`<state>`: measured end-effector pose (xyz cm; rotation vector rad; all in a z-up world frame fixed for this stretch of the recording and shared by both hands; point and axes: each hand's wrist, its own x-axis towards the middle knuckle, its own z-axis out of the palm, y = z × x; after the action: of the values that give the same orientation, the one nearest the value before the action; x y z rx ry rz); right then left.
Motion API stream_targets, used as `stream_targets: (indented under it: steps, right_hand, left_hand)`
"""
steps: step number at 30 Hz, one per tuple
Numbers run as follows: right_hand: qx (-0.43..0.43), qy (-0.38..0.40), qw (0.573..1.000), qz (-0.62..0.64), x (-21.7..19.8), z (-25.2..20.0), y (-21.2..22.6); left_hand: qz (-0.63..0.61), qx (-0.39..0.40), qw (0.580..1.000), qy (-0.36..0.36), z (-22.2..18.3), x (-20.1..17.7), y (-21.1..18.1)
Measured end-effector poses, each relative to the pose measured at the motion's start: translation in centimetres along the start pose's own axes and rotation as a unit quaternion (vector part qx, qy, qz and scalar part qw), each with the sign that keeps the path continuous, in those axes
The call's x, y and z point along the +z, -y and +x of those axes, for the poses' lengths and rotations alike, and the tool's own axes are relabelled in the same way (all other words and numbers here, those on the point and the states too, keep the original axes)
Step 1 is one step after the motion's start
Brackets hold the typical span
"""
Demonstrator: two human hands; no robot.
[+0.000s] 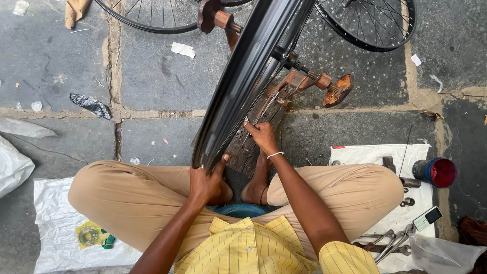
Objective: The person mounts a bicycle wheel onto a truing stand, spins the wheel, and adjusts the spokes by hand using small components.
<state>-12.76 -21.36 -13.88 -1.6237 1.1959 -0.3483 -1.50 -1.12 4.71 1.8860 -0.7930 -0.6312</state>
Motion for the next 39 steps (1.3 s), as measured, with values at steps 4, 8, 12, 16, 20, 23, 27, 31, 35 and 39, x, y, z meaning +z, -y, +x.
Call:
stream_targets:
  steps: [4, 8, 12, 16, 20, 23, 27, 31, 35, 39]
  right_hand:
    - [0.008, 0.001, 1.000, -0.008, -0.1, 0.1, 0.1]
    - [0.005, 0.001, 1.000, -0.005, 0.0, 0.2, -0.1]
    - [0.005, 0.006, 1.000, -0.003, 0.1, 0.4, -0.6]
    - [0.016, 0.020, 1.000, -0.016, 0.5, 0.6, -1.2]
    - [-0.012, 0.003, 1.000, -0.015, 0.5, 0.9, -1.7]
    - [-0.034, -0.015, 0.999, -0.022, 0.9, 1.4, -2.2]
    - [-0.036, -0.007, 0.999, -0.027, 0.8, 1.2, -2.8]
    - [-0.037, -0.008, 0.999, -0.008, 1.1, 1.5, -3.4]
    - [-0.014, -0.005, 1.000, -0.024, 0.8, 0.8, -2.2]
    - [-0.010, 0.002, 1.000, -0.028, 0.2, 0.8, -1.0]
  left_hand:
    - [0.012, 0.011, 1.000, -0.013, -0.1, 0.1, 0.1]
    - [0.032, 0.009, 0.999, -0.005, -0.2, 0.0, 0.6]
    - [0.041, 0.020, 0.999, -0.009, -0.3, 0.3, 1.8]
    - [0.151, -0.012, 0.988, 0.013, -1.0, -0.6, 1.8]
    - [0.128, 0.298, 0.933, -0.156, -0.4, -4.9, -5.0]
    - [0.045, 0.355, 0.919, -0.168, 0.2, -8.4, -13.5]
    - [0.118, 0.415, 0.894, -0.119, 4.1, -9.8, -22.2]
    - [0.149, 0.417, 0.889, -0.110, 5.9, -6.9, -23.6]
    - [0.117, 0.380, 0.910, -0.112, 2.1, -7.1, -18.1]
    - [0.093, 0.318, 0.935, -0.125, -0.6, -4.4, -8.5]
